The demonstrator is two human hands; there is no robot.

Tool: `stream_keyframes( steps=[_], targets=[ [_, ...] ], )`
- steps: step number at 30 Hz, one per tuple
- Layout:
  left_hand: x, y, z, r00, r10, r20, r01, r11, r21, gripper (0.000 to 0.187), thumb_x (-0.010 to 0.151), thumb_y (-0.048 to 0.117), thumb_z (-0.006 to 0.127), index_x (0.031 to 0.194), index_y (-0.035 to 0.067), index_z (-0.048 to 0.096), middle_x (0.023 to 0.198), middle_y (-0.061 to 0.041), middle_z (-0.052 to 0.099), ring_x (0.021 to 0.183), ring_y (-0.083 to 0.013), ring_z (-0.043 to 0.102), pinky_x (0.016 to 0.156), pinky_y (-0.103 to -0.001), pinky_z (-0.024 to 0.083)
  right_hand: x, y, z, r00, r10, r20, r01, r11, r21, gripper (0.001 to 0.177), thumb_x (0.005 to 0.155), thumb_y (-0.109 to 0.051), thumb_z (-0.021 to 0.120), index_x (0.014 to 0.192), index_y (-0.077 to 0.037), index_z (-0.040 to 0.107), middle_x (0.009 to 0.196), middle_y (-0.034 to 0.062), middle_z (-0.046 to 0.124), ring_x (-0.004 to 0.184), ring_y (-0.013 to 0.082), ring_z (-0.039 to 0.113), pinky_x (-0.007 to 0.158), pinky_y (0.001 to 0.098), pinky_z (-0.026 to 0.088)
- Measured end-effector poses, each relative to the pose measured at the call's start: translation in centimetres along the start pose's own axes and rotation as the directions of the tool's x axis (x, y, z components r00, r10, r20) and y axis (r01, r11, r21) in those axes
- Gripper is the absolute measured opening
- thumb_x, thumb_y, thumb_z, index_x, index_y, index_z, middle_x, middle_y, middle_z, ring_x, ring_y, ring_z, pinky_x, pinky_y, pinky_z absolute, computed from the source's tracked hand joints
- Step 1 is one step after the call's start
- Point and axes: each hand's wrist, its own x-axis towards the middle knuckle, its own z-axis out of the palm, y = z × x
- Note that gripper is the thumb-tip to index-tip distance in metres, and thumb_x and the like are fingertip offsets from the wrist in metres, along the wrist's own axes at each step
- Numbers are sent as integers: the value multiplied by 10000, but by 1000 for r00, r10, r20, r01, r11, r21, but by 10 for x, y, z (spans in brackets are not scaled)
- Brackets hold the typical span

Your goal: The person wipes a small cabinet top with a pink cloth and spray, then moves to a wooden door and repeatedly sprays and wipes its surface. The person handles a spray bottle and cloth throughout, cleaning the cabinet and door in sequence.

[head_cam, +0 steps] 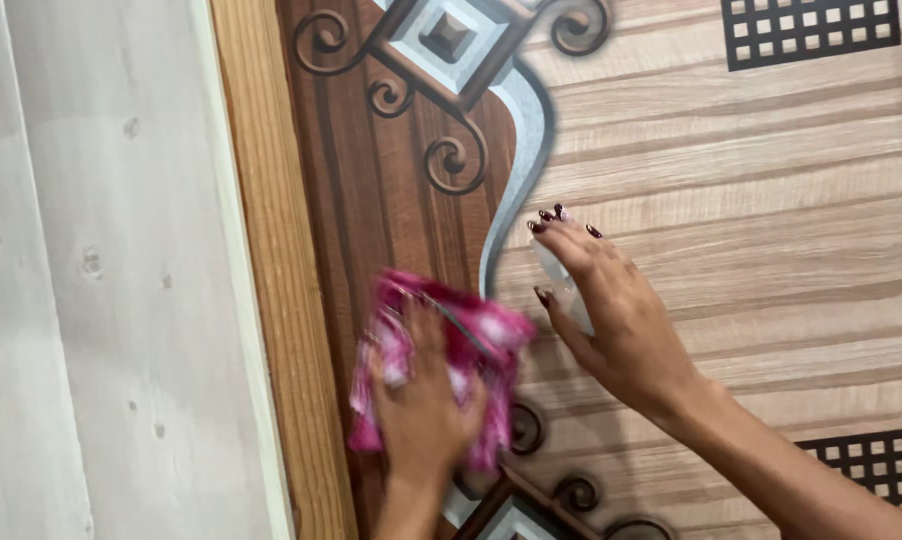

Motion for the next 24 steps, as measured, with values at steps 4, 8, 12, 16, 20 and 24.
stream_keyframes(
  steps=[4,8,12,16,20,24],
  targets=[
    [104,17,14,966,-257,3,257,965,-59,929,932,604,459,1584,22,146,1695,-176,74,1568,-349,94,1123,-534,352,8,-2,-11,999,49,-9,-48,996,82,659,903,-58,675,1495,-68,387,1497,214,518,1406,397,489,1149,488,407],
    [154,84,33,982,-190,-1,190,981,30,1014,801,587,576,1581,62,196,1672,-169,144,1552,-351,126,1140,-592,317,17,8,-20,998,12,-67,-7,997,83,654,918,-15,645,1506,-73,365,1487,235,521,1397,405,510,1125,483,442],
    [96,125,43,986,132,-99,-140,987,-80,1003,906,553,662,1649,43,221,1730,-159,203,1577,-326,263,1263,-572,244,24,37,-33,968,248,41,-252,953,171,670,926,-7,599,1536,-125,350,1470,197,555,1245,343,623,1028,453,524],
    [32,89,27,989,145,-3,-144,979,-144,1103,753,677,636,1589,131,168,1669,-89,169,1457,-379,319,1193,-588,170,21,60,-34,990,131,57,-137,984,117,623,951,-64,618,1517,-124,366,1511,209,526,1343,374,558,1086,479,495],
    [63,31,18,995,-26,101,25,1000,4,1131,765,707,574,1601,132,71,1703,-68,40,1520,-268,221,1212,-645,76,19,79,-41,993,6,114,-2,999,-34,607,985,-143,606,1539,-91,364,1496,236,504,1400,397,468,1144,528,383],
    [156,19,21,958,-283,41,271,944,191,1068,877,755,514,1663,195,56,1692,-140,-101,1576,-362,-5,1177,-709,196,23,96,-61,989,-32,142,41,997,-60,581,981,-178,588,1522,-91,394,1515,229,495,1420,387,453,1153,494,381]
  ],
)
